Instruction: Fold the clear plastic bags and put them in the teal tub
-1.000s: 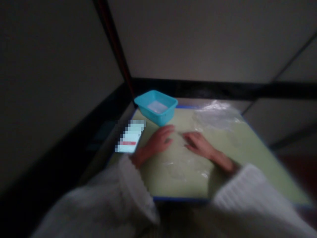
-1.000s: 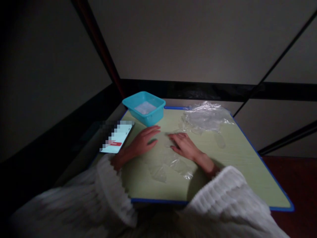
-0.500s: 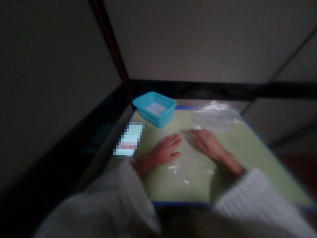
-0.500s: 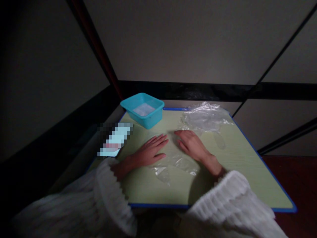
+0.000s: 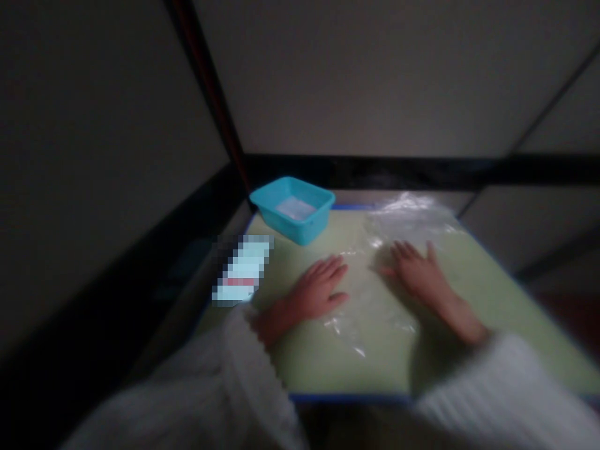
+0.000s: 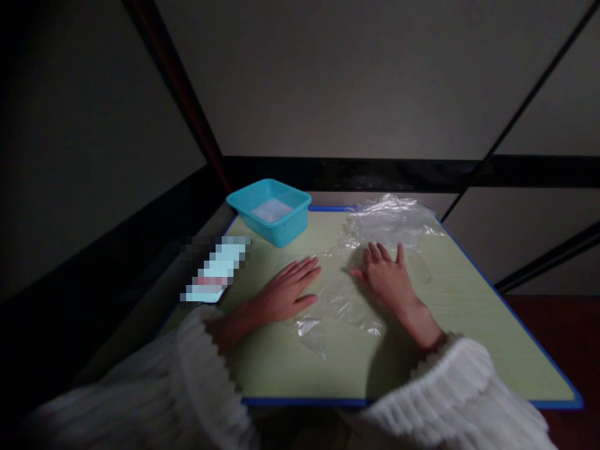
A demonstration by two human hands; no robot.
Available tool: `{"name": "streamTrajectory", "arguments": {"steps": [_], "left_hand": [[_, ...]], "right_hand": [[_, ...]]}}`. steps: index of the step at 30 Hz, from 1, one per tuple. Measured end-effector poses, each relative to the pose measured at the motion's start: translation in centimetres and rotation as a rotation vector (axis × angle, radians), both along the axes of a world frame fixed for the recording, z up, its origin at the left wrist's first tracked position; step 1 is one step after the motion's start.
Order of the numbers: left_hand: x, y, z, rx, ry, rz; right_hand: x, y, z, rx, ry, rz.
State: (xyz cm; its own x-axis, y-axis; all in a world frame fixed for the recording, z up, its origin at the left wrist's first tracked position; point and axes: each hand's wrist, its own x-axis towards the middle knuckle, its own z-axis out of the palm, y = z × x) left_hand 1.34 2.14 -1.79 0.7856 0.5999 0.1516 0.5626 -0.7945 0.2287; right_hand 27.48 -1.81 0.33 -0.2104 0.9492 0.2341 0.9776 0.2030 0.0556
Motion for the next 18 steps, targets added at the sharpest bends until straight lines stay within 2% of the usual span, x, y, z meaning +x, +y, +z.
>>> {"name": "streamTrajectory", "arguments": {"steps": [4, 6, 11, 14, 18], "left_hand": [[0.4, -0.3, -0.1, 0.037, 0.017, 0.028], [0.6, -0.4, -0.1, 0.052, 0.022, 0.043], [0.1, -0.2, -0.2, 0.062, 0.036, 0.025], [-1.0, 0.3, -0.3, 0.073, 0.033, 0.023], [-2.4, 0.9, -0.6, 0.085, 0.017, 0.029]], "right_hand": [[-3.4, 1.3, -0.9, -0.084, 0.194, 0.32], [-4.4, 2.1, -2.0, -0.114, 0.223, 0.388], [-3.2, 3.5, -3.9, -0.159, 0.166, 0.316], [-1.8, 3.7, -4.0, -0.159, 0.156, 0.255], [-1.2, 3.6, -3.6, -0.169, 0.155, 0.252]]}}
